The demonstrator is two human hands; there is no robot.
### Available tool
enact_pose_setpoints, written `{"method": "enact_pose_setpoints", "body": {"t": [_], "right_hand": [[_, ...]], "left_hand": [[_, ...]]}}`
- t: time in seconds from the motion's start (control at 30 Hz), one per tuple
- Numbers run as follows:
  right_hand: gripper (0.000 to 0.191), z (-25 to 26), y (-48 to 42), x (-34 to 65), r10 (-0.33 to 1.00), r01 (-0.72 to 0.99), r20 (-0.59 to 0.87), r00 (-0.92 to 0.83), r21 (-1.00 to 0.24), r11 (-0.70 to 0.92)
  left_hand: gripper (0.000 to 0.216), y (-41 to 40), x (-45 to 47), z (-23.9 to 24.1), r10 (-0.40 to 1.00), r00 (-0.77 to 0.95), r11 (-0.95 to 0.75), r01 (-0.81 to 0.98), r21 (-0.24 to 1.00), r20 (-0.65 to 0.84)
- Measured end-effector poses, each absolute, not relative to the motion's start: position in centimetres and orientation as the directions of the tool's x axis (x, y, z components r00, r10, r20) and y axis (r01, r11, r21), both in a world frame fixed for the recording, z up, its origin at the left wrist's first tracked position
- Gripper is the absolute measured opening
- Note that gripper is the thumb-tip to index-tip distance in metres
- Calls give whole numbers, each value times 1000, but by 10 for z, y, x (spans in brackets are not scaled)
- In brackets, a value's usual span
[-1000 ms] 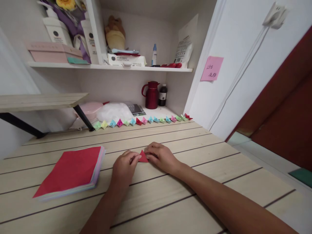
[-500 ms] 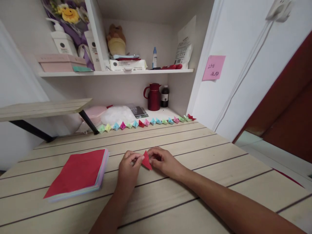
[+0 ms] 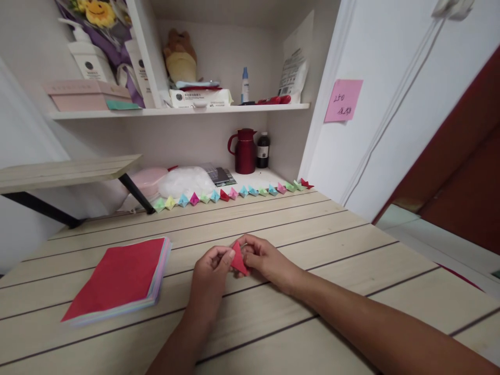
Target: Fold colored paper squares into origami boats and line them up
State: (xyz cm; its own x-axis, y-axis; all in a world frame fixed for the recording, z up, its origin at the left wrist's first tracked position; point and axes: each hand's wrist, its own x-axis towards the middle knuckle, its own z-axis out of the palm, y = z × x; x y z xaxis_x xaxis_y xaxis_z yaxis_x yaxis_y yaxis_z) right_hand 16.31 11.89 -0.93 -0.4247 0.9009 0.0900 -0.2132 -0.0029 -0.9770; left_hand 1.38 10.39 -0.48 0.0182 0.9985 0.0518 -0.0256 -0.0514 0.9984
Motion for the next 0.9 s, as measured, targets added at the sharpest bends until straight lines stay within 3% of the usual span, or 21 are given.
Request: {"method": "enact_pose_setpoints", "body": {"t": [0.13,0.3,0.6,0.9], "right_hand": [[21,-7,117,163,886,-262,134,-444,-965,15],[39,-5,115,163,885,-195,137,-444,-979,53],[12,-14,119,161,942,-61,194,-274,-981,184],[15,-11,122,164,924,107,365,-114,-920,376]], "left_hand": [[22,104,10,-10,997,79,6,-144,990,5],[23,102,9,-10,990,140,39,-226,973,-7],[27,100,19,-10,999,42,12,-231,973,-3],[39,98,21,-10,971,238,45,-255,966,17]]}}
